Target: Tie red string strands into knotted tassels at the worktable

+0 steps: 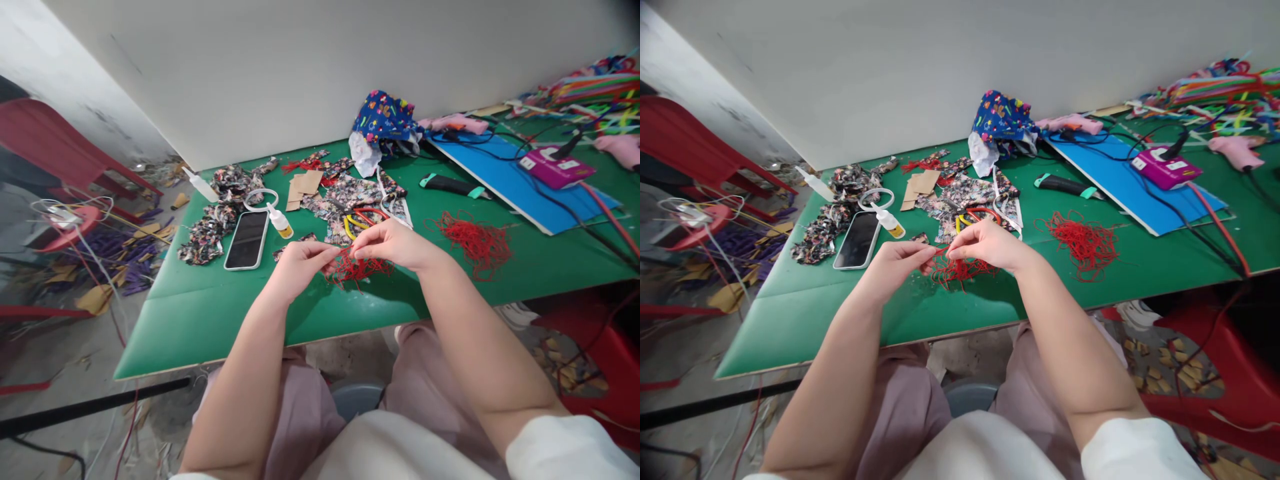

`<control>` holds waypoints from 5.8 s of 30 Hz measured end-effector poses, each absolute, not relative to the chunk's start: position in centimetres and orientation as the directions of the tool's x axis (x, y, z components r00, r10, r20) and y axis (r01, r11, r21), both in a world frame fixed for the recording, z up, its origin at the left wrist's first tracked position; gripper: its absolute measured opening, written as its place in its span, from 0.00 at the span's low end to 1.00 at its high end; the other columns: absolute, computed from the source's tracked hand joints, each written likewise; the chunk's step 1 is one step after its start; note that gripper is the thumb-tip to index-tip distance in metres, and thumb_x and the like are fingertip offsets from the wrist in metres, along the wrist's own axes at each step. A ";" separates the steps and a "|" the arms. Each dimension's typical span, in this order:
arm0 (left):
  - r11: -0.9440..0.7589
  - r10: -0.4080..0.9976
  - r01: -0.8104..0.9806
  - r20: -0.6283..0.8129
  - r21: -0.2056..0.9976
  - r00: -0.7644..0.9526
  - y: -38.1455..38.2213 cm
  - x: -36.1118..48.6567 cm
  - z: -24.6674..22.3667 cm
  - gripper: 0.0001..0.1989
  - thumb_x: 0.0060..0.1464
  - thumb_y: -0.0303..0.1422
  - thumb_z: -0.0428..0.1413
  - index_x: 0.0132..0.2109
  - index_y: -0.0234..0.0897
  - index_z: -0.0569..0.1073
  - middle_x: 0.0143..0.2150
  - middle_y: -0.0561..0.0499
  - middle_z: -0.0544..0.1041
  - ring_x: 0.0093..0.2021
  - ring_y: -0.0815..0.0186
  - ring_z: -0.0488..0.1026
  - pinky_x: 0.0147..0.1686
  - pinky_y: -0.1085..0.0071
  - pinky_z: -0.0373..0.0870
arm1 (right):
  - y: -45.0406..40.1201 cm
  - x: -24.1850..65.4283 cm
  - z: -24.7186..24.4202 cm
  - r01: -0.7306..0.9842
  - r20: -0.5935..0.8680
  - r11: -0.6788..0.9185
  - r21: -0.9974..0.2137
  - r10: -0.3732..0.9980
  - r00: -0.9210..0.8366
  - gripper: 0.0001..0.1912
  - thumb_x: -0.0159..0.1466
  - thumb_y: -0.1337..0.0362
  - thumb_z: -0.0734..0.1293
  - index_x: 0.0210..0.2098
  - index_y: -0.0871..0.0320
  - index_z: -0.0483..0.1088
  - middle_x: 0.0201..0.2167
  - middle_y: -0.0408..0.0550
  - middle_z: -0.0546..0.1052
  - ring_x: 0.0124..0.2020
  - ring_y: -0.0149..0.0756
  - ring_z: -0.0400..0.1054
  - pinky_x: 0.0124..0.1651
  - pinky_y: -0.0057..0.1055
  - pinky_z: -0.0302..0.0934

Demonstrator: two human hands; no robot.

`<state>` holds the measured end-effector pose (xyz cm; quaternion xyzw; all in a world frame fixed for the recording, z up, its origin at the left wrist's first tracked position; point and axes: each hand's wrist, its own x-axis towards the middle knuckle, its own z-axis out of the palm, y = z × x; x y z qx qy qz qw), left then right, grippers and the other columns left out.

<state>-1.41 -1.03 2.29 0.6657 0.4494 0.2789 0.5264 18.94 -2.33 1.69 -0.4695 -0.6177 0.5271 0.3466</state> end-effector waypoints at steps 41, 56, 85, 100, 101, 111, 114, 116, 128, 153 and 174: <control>-0.516 0.834 0.551 0.238 0.656 0.498 -1.2 -1.1 1.6 0.11 0.54 0.36 0.53 0.32 0.36 0.78 0.28 0.52 0.75 0.29 0.69 0.69 0.34 0.72 0.64 | -2.4 18.2 1.7 0.273 -0.058 0.049 -0.961 0.927 -0.370 0.05 0.52 0.62 0.70 0.28 0.57 0.76 0.35 0.45 0.79 0.38 0.33 0.71 0.48 0.33 0.61; -0.324 0.858 0.466 0.048 0.823 0.511 -0.8 -1.2 1.4 0.13 0.52 0.39 0.54 0.34 0.34 0.77 0.28 0.50 0.77 0.26 0.69 0.69 0.25 0.74 0.62 | -2.4 18.9 1.6 0.114 -0.059 -0.029 -0.993 0.963 -0.264 0.08 0.46 0.61 0.74 0.25 0.57 0.77 0.24 0.44 0.78 0.28 0.30 0.70 0.37 0.30 0.64; -0.304 0.840 0.507 -0.024 0.806 0.542 0.0 -1.6 -0.4 0.13 0.51 0.39 0.53 0.36 0.35 0.76 0.27 0.52 0.73 0.24 0.71 0.66 0.23 0.75 0.59 | -2.6 20.3 2.1 -0.212 0.233 0.229 -0.950 0.972 0.007 0.07 0.46 0.59 0.75 0.23 0.53 0.76 0.25 0.42 0.78 0.32 0.33 0.71 0.40 0.34 0.65; -0.444 0.802 0.591 0.005 0.673 0.597 -0.4 -1.3 0.7 0.13 0.54 0.37 0.50 0.37 0.37 0.78 0.32 0.51 0.78 0.27 0.68 0.68 0.29 0.72 0.63 | -2.5 20.1 2.0 -0.245 0.195 0.190 -0.951 0.981 0.005 0.07 0.45 0.60 0.75 0.23 0.53 0.75 0.25 0.41 0.79 0.30 0.32 0.72 0.40 0.33 0.65; -0.439 0.810 0.588 0.016 0.680 0.586 -0.5 -1.3 0.7 0.13 0.54 0.37 0.51 0.37 0.37 0.78 0.33 0.51 0.79 0.28 0.68 0.69 0.29 0.72 0.64 | -2.5 20.1 1.9 -0.246 0.191 0.186 -0.951 0.982 0.001 0.07 0.45 0.60 0.75 0.23 0.53 0.75 0.25 0.41 0.79 0.30 0.32 0.72 0.40 0.33 0.65; -0.298 0.853 0.079 0.228 0.951 0.470 -2.2 -0.1 2.1 0.18 0.57 0.34 0.51 0.55 0.38 0.67 0.53 0.45 0.73 0.53 0.63 0.70 0.54 0.64 0.64 | -2.6 18.8 1.7 -0.124 0.134 0.113 -0.986 0.977 -0.169 0.05 0.48 0.64 0.74 0.25 0.55 0.77 0.26 0.43 0.79 0.30 0.30 0.73 0.39 0.30 0.66; -0.299 0.853 0.038 0.249 0.953 0.459 -2.8 0.3 1.9 0.19 0.60 0.40 0.45 0.56 0.40 0.67 0.54 0.45 0.72 0.54 0.62 0.68 0.55 0.63 0.64 | -2.6 18.3 1.8 -0.069 0.095 0.084 -0.994 0.979 -0.181 0.06 0.47 0.63 0.74 0.25 0.56 0.76 0.26 0.43 0.79 0.30 0.30 0.73 0.39 0.29 0.66; -0.314 0.862 0.058 0.259 0.948 0.436 -3.0 0.5 1.7 0.22 0.61 0.43 0.41 0.55 0.39 0.68 0.53 0.45 0.73 0.54 0.61 0.68 0.53 0.63 0.65 | -2.7 18.0 1.9 -0.055 0.088 0.079 -0.995 0.976 -0.199 0.06 0.48 0.63 0.74 0.26 0.57 0.76 0.27 0.44 0.79 0.31 0.31 0.73 0.40 0.30 0.66; -0.490 0.855 0.348 0.362 0.799 0.372 -3.3 0.6 2.2 0.19 0.62 0.37 0.43 0.46 0.37 0.76 0.38 0.48 0.78 0.39 0.65 0.73 0.42 0.69 0.68 | -2.8 17.7 2.1 0.008 0.046 0.049 -0.999 0.971 -0.237 0.06 0.48 0.62 0.73 0.25 0.57 0.76 0.25 0.43 0.78 0.27 0.29 0.70 0.36 0.29 0.64; -0.700 0.710 0.517 0.561 0.493 0.427 -2.2 -0.3 1.6 0.09 0.55 0.32 0.54 0.37 0.35 0.79 0.23 0.52 0.73 0.24 0.72 0.66 0.27 0.75 0.62 | -2.5 18.4 1.8 -0.046 0.039 0.032 -0.998 0.986 -0.160 0.07 0.48 0.62 0.74 0.26 0.57 0.76 0.26 0.43 0.79 0.29 0.29 0.71 0.39 0.31 0.65; -0.200 0.977 0.035 0.197 0.979 0.082 -2.7 0.8 2.0 0.09 0.47 0.37 0.59 0.32 0.36 0.78 0.25 0.53 0.76 0.21 0.75 0.63 0.20 0.77 0.60 | -3.0 15.4 1.9 -0.237 0.080 0.108 -0.965 0.989 0.125 0.06 0.49 0.61 0.73 0.27 0.53 0.77 0.29 0.43 0.80 0.32 0.31 0.72 0.42 0.33 0.65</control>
